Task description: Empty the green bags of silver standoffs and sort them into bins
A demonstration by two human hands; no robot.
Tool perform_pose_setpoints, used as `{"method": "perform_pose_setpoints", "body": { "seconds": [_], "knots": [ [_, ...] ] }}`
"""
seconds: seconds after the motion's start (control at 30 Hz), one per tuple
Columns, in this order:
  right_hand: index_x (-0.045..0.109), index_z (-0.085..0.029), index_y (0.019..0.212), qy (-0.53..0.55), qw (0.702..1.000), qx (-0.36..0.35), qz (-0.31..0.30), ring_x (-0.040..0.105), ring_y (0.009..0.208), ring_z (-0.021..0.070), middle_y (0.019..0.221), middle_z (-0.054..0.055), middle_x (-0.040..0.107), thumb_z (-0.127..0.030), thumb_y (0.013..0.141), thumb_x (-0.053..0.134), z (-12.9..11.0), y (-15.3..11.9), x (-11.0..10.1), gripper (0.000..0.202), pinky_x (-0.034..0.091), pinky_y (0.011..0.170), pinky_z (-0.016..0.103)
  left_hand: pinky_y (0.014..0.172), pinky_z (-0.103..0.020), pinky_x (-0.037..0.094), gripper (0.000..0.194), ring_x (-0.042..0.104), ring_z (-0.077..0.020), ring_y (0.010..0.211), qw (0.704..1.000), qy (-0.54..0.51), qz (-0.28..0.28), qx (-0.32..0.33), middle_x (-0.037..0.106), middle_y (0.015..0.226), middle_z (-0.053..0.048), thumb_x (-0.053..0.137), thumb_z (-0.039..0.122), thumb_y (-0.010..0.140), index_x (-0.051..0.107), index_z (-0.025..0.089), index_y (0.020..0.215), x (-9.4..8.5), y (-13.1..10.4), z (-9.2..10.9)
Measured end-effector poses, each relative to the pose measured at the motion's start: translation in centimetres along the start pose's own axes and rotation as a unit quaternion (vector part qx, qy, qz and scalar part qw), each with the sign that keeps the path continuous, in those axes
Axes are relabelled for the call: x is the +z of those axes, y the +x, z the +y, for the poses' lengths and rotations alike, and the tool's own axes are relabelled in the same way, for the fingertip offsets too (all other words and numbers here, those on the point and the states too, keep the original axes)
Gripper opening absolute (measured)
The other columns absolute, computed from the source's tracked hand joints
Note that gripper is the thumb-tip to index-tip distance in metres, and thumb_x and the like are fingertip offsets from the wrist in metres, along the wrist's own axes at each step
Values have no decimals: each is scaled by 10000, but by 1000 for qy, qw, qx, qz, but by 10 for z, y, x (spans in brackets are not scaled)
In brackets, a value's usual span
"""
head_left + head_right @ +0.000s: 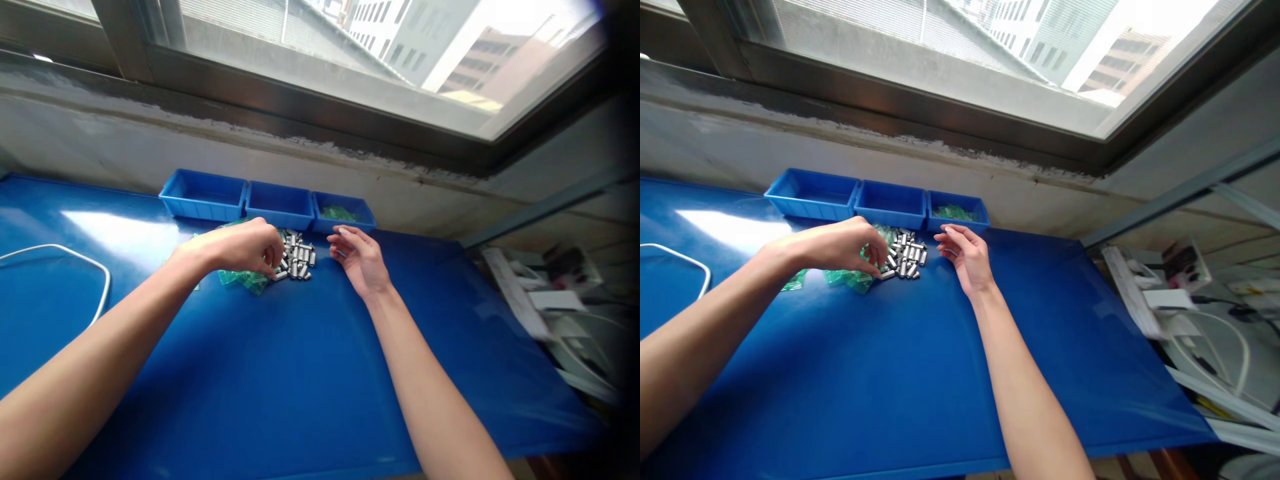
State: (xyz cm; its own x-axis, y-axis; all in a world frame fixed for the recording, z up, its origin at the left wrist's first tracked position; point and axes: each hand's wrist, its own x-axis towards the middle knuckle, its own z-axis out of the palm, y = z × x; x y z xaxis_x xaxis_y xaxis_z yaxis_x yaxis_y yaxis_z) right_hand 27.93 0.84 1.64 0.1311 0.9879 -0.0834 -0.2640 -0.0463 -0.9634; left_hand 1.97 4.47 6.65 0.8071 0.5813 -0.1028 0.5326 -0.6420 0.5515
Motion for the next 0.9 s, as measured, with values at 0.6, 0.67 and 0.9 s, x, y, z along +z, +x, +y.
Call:
{"method": "perform_pose_setpoints", "body": {
  "seconds": [0.6,0.67,0.9],
  "knots": [
    [768,-226,903,-22,999,1,-23,662,685,122,833,18,761,-364,752,783,-1,-2,1,205,517,634,229,573,-219,380,241,633,-130,649,999,12,35,16,722,755,6,685,163,771,755,219,996,2,-2,4],
    [753,-215,872,-74,996,-21,-34,632,628,119,784,16,743,-389,762,787,0,-2,0,208,486,579,233,575,-225,379,192,620,-135,651,999,22,38,18,712,764,0,750,235,751,752,211,942,1,-2,4],
    [664,-191,706,-340,923,-81,-159,568,504,122,611,-6,642,-471,804,779,1,-12,2,318,434,494,250,565,-233,359,427,610,-174,728,998,66,-8,-11,699,839,-3,906,353,577,738,240,953,-1,-5,6]
  ]
}}
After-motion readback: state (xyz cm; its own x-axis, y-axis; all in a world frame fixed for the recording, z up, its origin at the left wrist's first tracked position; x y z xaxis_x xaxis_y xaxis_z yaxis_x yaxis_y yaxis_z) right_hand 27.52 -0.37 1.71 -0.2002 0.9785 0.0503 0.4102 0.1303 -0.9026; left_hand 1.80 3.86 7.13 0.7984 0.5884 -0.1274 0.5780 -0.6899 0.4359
